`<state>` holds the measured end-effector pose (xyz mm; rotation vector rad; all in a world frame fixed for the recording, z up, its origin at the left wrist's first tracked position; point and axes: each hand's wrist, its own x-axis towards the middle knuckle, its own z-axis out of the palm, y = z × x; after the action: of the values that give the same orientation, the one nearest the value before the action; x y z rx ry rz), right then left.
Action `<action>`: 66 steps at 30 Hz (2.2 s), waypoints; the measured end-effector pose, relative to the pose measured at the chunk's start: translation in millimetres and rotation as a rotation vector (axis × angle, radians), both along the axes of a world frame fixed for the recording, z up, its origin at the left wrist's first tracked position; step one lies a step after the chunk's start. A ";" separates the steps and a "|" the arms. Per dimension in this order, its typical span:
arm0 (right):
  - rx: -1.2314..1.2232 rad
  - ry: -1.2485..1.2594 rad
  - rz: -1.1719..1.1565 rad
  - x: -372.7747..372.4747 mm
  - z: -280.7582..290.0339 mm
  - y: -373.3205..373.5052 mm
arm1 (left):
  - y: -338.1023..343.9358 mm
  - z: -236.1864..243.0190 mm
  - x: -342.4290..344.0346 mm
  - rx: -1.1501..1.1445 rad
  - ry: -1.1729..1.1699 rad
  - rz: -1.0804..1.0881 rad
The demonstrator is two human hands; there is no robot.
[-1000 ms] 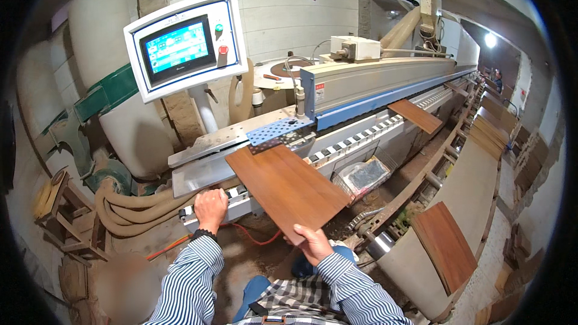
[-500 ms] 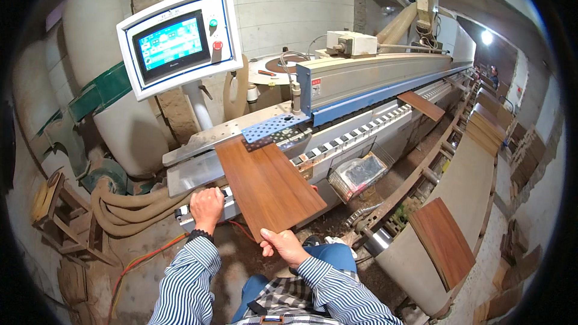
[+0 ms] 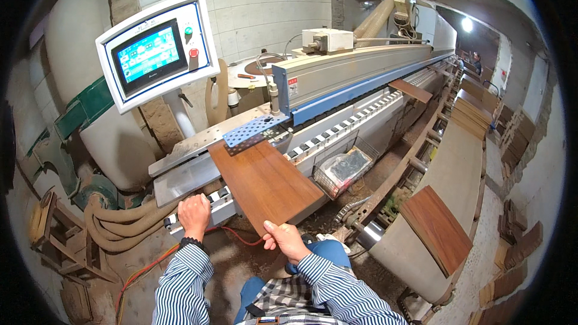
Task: The person operates a belt sander in a workshop, repeatedly feeding rectangular wooden planks through the machine to smooth their surfaces. The person handles each plank individually, guiding it through the sander and placing the finished pieces onto a nearby stack.
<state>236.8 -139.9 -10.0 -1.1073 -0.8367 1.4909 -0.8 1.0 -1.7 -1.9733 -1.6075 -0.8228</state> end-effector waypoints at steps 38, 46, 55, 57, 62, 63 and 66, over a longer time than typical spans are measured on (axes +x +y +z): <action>-0.395 -1.580 -1.541 336.2 -71.7 -242.5 | 7.2 -11.3 -5.4 0.094 0.134 0.044; -0.687 -0.660 -1.389 418.2 -152.3 -385.7 | 8.6 -7.6 1.8 0.027 0.137 0.039; -0.374 -0.294 -1.666 404.8 -231.2 -482.0 | 13.2 -14.7 -0.2 0.047 0.115 0.016; -0.191 0.097 -1.839 344.0 -202.7 -460.2 | 3.6 -3.0 -0.6 0.022 0.116 0.034; -0.237 0.399 -1.532 256.8 -131.0 -425.2 | 6.8 -12.4 -9.4 0.022 0.122 0.073; -0.171 0.429 -1.452 252.4 -130.6 -421.0 | 11.5 -15.7 -8.7 0.046 0.133 0.071; -0.036 0.321 -1.215 240.3 -113.7 -382.7 | 12.3 -15.2 -5.9 0.076 0.122 0.081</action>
<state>477.1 -522.6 -123.6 -1.0389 0.1478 0.5977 -6.7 13.3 -16.9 -1.8562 -1.5518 -0.7083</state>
